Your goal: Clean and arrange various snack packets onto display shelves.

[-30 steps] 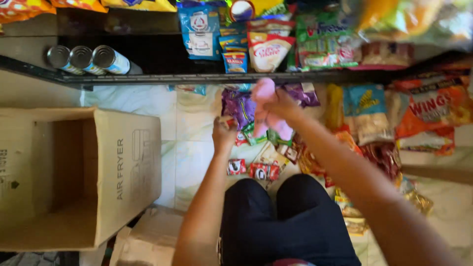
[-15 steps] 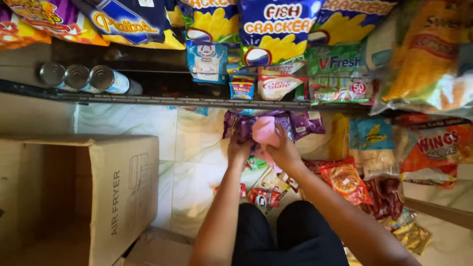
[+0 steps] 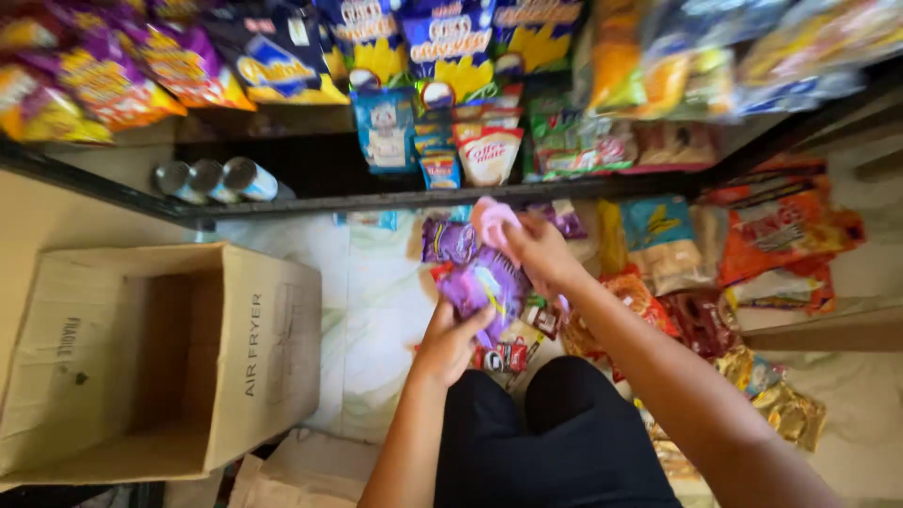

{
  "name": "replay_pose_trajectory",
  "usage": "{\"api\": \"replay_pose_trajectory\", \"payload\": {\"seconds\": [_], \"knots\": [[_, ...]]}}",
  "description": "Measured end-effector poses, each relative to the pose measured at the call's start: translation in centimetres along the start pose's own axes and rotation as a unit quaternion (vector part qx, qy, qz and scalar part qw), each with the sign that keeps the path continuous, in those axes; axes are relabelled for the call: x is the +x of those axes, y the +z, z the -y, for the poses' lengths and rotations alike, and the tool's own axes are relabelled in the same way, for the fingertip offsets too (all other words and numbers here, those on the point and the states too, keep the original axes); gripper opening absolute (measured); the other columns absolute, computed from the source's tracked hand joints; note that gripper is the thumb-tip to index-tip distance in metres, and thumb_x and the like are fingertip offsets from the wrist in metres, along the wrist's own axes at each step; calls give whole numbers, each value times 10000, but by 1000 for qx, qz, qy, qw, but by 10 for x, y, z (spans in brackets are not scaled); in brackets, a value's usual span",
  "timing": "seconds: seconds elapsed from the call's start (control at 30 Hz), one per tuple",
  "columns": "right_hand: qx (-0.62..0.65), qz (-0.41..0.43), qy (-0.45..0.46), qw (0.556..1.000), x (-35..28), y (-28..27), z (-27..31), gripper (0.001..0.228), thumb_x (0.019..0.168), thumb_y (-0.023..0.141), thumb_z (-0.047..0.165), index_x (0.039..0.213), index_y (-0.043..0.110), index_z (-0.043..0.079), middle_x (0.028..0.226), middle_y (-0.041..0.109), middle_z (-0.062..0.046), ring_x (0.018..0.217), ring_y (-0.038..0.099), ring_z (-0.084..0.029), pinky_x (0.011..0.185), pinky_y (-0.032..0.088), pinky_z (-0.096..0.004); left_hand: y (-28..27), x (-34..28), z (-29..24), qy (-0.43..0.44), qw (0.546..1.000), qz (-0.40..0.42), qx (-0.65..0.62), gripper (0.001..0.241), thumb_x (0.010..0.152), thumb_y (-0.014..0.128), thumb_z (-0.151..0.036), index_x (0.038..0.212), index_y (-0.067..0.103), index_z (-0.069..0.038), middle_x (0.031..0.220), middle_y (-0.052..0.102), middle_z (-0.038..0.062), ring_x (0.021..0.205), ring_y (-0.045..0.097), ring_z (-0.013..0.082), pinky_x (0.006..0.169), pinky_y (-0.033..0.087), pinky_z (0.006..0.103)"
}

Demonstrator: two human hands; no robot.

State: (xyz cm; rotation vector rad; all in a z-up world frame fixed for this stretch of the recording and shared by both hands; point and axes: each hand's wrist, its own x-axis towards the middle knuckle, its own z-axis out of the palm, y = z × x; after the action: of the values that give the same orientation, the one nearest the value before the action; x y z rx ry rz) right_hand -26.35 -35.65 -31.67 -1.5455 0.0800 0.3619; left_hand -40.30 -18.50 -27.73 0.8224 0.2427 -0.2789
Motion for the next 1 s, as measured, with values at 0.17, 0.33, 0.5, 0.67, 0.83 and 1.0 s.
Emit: {"api": "replay_pose_trajectory", "payload": {"seconds": [0.17, 0.33, 0.5, 0.67, 0.83, 1.0], "knots": [[-380, -2, -212, 900, -110, -4, 118, 325, 934, 698, 336, 1090, 659, 54, 885, 731, -168, 821, 715, -287, 714, 559, -409, 24, -56, -44, -30, 971, 212, -109, 830, 833, 780, -95, 1531, 333, -139, 1407, 561, 112, 1259, 611, 274, 1033, 530, 466], [-475, -4, -490, 731, -188, 11, 163, 265, 877, 749, 286, 1007, 650, 77, 835, 679, -156, 729, 675, -372, 586, 533, -492, 54, -79, -36, -14, 961, 245, 129, 666, 870, 834, -97, 1442, 497, -38, 1308, 636, 135, 1180, 648, 257, 1022, 539, 431], [-388, -129, -388, 826, -197, -19, 188, 156, 953, 713, 223, 997, 651, 87, 840, 707, -111, 706, 715, -265, 579, 551, -403, 117, -144, -59, 77, 961, 130, 231, 521, 853, 787, -77, 1345, 615, -74, 1238, 696, 30, 1161, 653, 156, 1011, 533, 345], [-271, -134, -353, 886, -268, 17, 231, 207, 1058, 630, 233, 1082, 662, 29, 934, 744, -172, 817, 730, -296, 665, 563, -386, 108, -128, -26, 167, 972, 54, 155, 507, 859, 762, -34, 1341, 604, -56, 1252, 687, 54, 1146, 655, 184, 1016, 535, 362], [-297, -177, -604, 718, -247, 26, 200, 316, 1033, 608, 187, 1259, 583, -33, 1231, 657, -219, 1173, 636, -368, 966, 528, -414, 133, -145, -34, 235, 949, 43, 207, 632, 820, 750, -7, 1395, 500, -87, 1284, 649, 30, 1176, 631, 168, 1026, 514, 357], [-35, -179, -220, 958, -246, 16, 209, 358, 1016, 629, 206, 1333, 617, 39, 1239, 713, -178, 1164, 670, -305, 997, 539, -388, 136, -158, -61, 232, 964, 40, 128, 566, 935, 710, -70, 1462, 506, -37, 1330, 650, 80, 1213, 631, 204, 1072, 500, 391]]}}
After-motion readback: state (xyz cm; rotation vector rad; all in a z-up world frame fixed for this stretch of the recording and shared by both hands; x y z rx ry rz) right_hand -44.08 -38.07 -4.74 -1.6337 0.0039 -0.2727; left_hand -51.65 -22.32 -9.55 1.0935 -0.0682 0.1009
